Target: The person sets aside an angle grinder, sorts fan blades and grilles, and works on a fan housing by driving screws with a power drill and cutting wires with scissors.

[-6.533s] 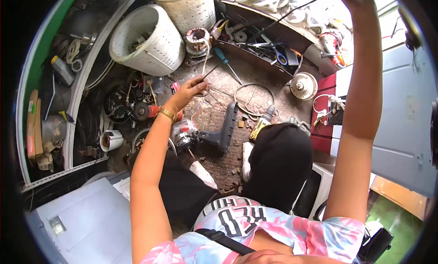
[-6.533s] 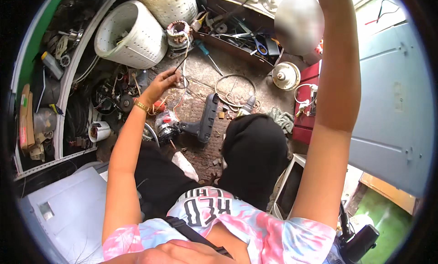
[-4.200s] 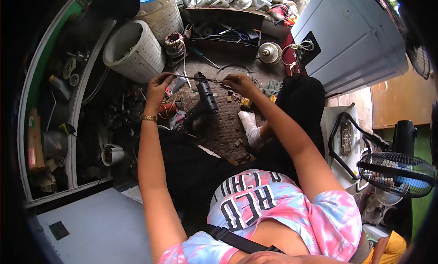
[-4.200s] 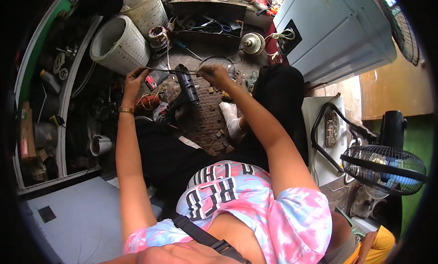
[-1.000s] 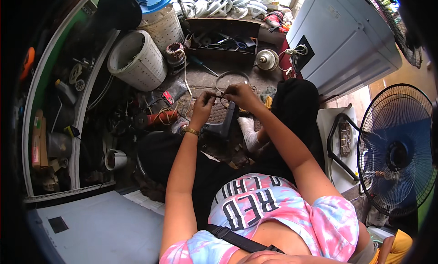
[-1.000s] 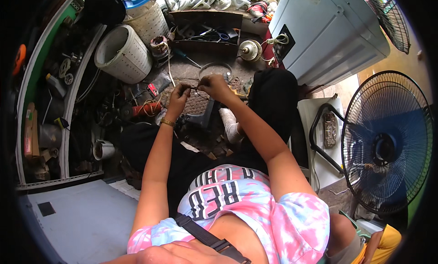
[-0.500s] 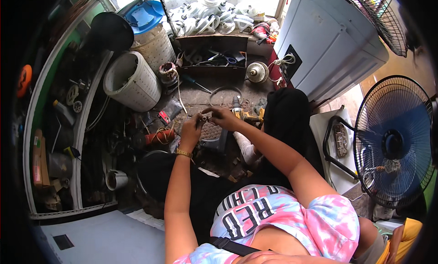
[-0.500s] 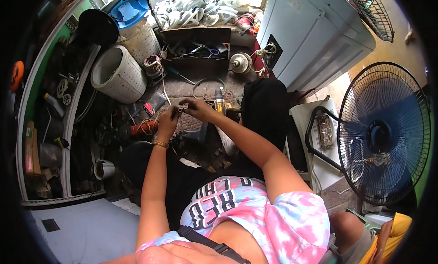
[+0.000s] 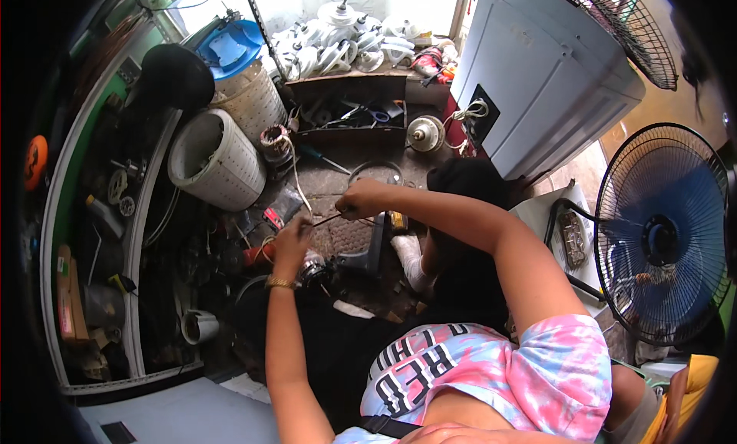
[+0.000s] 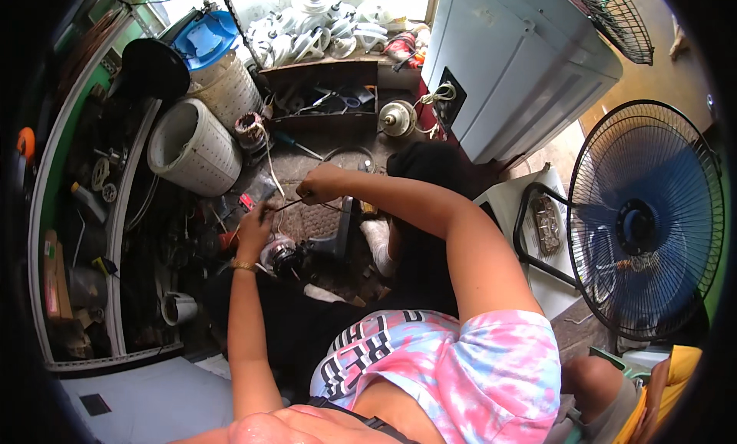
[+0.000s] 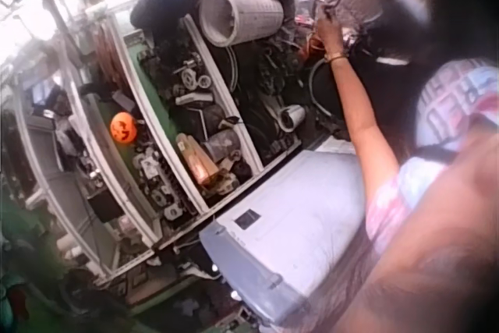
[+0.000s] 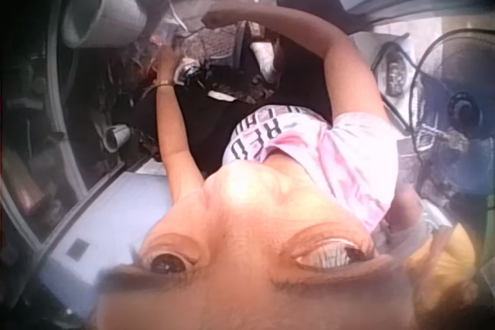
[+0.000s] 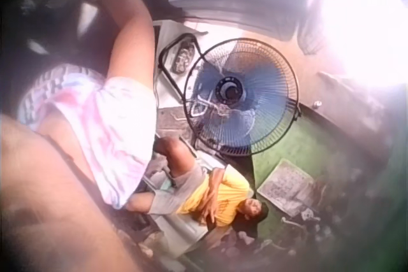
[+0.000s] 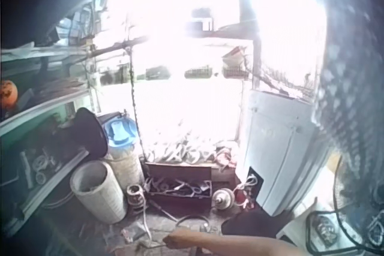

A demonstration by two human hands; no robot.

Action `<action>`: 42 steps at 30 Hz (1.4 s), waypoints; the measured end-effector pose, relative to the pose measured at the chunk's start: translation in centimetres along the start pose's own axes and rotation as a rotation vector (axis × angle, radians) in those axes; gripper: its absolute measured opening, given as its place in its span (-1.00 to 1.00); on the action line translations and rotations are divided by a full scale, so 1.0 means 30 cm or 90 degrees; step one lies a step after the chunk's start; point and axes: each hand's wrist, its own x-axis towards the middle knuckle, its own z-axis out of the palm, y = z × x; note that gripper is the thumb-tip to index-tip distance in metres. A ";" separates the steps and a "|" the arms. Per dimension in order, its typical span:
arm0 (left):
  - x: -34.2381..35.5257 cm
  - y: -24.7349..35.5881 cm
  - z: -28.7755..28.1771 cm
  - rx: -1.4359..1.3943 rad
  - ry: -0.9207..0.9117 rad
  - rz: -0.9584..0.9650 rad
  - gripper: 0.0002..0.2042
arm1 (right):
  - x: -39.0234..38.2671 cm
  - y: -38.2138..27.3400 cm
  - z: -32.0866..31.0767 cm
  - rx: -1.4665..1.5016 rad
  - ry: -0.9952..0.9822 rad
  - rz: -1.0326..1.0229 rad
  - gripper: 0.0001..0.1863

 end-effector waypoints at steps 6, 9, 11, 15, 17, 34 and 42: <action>0.080 -0.165 -0.230 0.079 0.232 -0.161 -0.86 | 0.009 0.307 -0.147 -0.282 -0.194 0.153 -0.75; 0.043 -0.152 -0.323 0.127 0.206 -0.183 -0.85 | 0.153 0.181 -0.198 -0.190 -0.040 0.131 -0.07; 0.169 -0.020 -0.187 0.053 0.139 -0.077 -0.86 | 0.205 0.186 -0.179 0.115 0.140 0.041 -0.12; 0.236 0.141 -0.160 -0.174 0.211 -0.131 -0.85 | 0.329 -0.077 -0.165 0.478 0.076 -0.127 -0.37; 0.247 0.089 -0.195 -0.283 0.162 -0.164 -0.87 | 0.365 -0.062 -0.248 0.318 0.109 -0.107 -0.65; 0.491 0.156 -0.032 0.042 0.040 0.036 -0.80 | 0.360 0.405 -0.550 0.237 0.513 0.008 -0.36; 0.424 0.029 -0.283 -0.205 0.050 -0.049 -0.77 | 0.340 0.245 -0.681 0.283 0.539 -0.098 -0.89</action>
